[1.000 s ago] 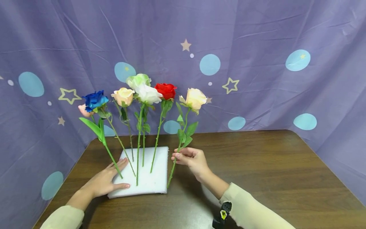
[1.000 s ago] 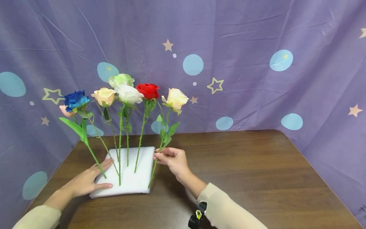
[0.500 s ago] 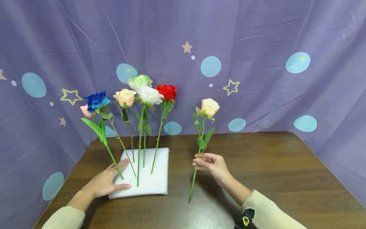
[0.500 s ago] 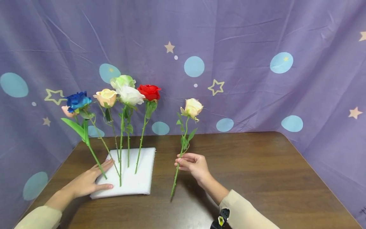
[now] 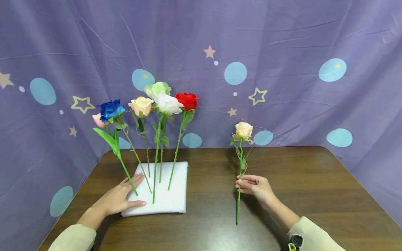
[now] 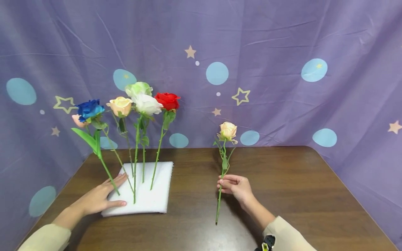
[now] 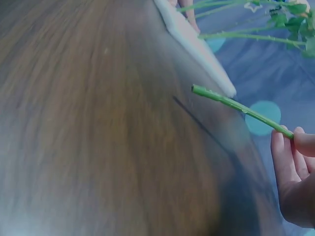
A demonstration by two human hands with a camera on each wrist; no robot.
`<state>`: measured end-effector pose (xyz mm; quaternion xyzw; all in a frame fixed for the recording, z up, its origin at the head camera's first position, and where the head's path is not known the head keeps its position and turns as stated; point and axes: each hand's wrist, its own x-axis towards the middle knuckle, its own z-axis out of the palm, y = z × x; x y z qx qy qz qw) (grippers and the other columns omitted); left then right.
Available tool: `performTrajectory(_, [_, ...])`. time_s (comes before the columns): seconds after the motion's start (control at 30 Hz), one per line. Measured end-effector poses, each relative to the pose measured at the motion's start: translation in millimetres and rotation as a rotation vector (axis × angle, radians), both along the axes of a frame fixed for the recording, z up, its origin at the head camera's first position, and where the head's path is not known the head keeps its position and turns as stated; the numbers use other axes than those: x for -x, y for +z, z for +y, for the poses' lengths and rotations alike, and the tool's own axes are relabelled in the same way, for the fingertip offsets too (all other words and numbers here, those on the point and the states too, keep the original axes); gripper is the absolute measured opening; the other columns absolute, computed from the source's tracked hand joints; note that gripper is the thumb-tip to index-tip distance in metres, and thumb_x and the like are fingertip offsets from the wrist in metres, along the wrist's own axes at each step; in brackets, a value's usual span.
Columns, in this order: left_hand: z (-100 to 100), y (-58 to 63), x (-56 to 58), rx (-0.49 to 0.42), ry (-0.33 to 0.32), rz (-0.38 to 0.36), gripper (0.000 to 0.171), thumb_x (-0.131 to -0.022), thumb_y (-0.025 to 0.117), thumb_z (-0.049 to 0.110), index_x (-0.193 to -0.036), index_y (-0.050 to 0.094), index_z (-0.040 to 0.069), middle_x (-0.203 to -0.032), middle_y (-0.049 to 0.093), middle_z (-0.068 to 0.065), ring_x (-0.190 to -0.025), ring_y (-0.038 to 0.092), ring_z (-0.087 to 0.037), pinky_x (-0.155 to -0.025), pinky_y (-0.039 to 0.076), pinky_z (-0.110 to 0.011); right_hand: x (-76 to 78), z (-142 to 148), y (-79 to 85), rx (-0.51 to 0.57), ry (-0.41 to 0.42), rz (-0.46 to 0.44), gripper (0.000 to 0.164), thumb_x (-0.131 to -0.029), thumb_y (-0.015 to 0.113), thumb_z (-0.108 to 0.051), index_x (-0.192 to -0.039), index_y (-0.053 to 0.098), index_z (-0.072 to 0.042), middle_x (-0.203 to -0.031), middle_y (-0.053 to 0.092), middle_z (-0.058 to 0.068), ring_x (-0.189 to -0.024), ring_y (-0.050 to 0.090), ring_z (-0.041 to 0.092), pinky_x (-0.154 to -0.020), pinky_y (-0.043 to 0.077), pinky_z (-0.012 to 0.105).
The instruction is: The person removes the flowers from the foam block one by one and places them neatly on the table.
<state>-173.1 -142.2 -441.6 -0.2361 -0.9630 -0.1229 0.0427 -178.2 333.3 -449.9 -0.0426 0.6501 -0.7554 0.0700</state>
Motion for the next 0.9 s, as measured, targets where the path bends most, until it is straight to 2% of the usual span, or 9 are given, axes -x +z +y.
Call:
performTrajectory(0.07, [0,0.2,0.5,0.003,0.003,-0.002,0.094,-0.079,0.065,0.063,-0.146,0.038,0.003,-0.151,0.04,-0.019,-0.139,0.039,-0.039,-0.125,0.011,-0.031,-1.6,7,0.0,-0.035,-0.016,-0.036,0.032,-0.088,0.064,0.0,-0.115,0.057,0.016,-0.09,0.076,-0.003,-0.078,0.073,0.007,-0.074,0.062,0.025])
performTrajectory(0.17, [0,-0.5,1.7,0.004,0.005,-0.002,0.095,-0.078,0.065,0.063,-0.146,0.038,0.003,-0.152,0.04,-0.018,-0.14,0.039,-0.038,-0.12,0.023,-0.044,-3.6,19,-0.3,-0.07,-0.024,-0.065,0.041,-0.09,0.062,0.0,-0.122,0.05,0.022,-0.09,0.076,-0.003,-0.078,0.072,0.006,-0.075,0.062,0.024])
performTrajectory(0.3, [-1,-2.1,3.0,0.003,0.005,0.001,0.095,-0.078,0.065,0.063,-0.146,0.038,0.003,-0.152,0.039,-0.018,-0.14,0.038,-0.038,-0.122,0.02,-0.04,-5.1,34,-0.7,-0.098,-0.017,-0.084,0.047,-0.092,0.06,-0.002,-0.128,0.044,0.023,-0.09,0.075,-0.005,-0.08,0.071,0.005,-0.076,0.062,0.024])
performTrajectory(0.57, [0,-1.5,3.5,0.007,0.011,-0.008,0.095,-0.077,0.066,0.063,-0.145,0.039,0.001,-0.151,0.04,-0.02,-0.139,0.039,-0.039,-0.112,0.029,-0.058,-8.1,66,-1.1,-0.163,-0.003,-0.116,0.052,-0.094,0.058,-0.007,-0.131,0.039,0.024,-0.09,0.074,-0.006,-0.082,0.071,0.005,-0.079,0.061,0.023])
performTrajectory(0.73, [0,-1.1,2.3,0.002,0.019,-0.024,0.096,-0.077,0.066,0.063,-0.145,0.039,0.001,-0.151,0.039,-0.02,-0.14,0.038,-0.04,-0.112,0.028,-0.058,-10.6,86,1.1,-0.194,0.004,-0.121,0.053,-0.095,0.058,-0.009,-0.132,0.038,0.025,-0.092,0.075,-0.007,-0.084,0.071,0.005,-0.079,0.061,0.022])
performTrajectory(0.9, [0,-2.1,2.0,0.0,0.021,-0.023,0.096,-0.077,0.066,0.064,-0.146,0.039,0.002,-0.152,0.039,-0.019,-0.14,0.038,-0.039,-0.113,0.028,-0.058,-12.4,106,5.0,-0.206,0.015,-0.128,0.058,-0.096,0.056,-0.008,-0.133,0.031,0.028,-0.093,0.074,-0.008,-0.085,0.071,0.005,-0.08,0.06,0.022])
